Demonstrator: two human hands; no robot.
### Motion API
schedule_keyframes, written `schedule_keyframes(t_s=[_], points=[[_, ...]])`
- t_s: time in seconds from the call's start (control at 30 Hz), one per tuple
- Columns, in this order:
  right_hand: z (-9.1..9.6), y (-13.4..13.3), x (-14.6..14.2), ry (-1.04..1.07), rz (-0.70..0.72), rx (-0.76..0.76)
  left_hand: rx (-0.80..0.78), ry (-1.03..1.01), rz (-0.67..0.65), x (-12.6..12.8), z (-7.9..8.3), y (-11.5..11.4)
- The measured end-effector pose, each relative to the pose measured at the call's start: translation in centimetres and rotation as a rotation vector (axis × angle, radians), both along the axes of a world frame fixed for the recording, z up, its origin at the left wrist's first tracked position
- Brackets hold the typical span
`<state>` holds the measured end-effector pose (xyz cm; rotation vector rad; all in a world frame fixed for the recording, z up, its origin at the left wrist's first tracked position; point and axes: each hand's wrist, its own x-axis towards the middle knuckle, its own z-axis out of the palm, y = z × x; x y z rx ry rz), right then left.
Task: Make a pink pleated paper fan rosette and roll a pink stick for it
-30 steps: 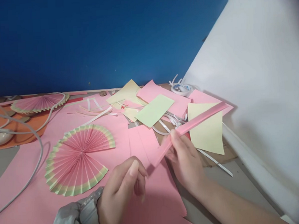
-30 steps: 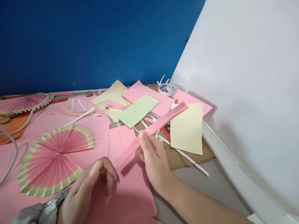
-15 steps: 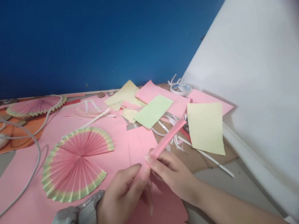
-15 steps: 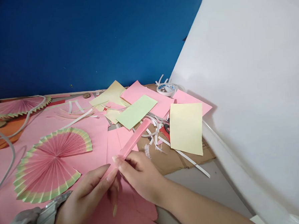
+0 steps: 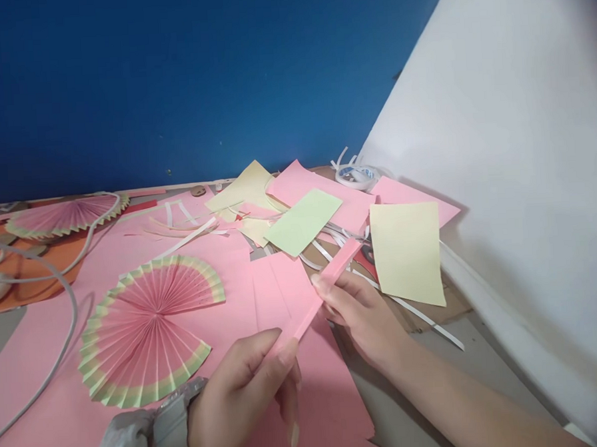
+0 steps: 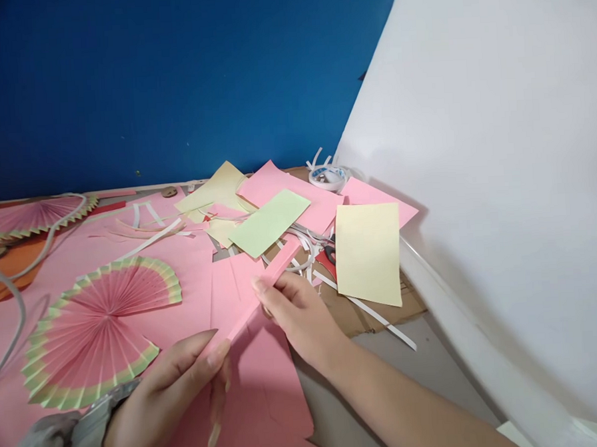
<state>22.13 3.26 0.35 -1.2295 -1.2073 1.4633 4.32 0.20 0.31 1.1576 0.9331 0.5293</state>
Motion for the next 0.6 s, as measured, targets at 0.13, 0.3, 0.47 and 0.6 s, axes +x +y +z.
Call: schedule_keyframes(t_s=[0.13, 0.3, 0.47, 0.6], points=[[0.3, 0.8, 0.8, 0.123, -0.182, -0.014, -0.045, -0.036, 0.003, -0.1, -0.2, -0.3], [0.7, 1.4, 1.2, 0.176, -0.321, 0.011, -0.041, -0.028, 0.009, 0.2, -0.1, 0.0], [0.8, 1.2, 0.8, 0.222, -0.358, 0.011, -0.020, -0.011, -0.006, 0.3, -0.1, 0.1], [1.3, 2.3, 1.7, 0.295, -0.451, 0.029, 0.008, 0.009, -0.028, 0.2, 0.0, -0.2]])
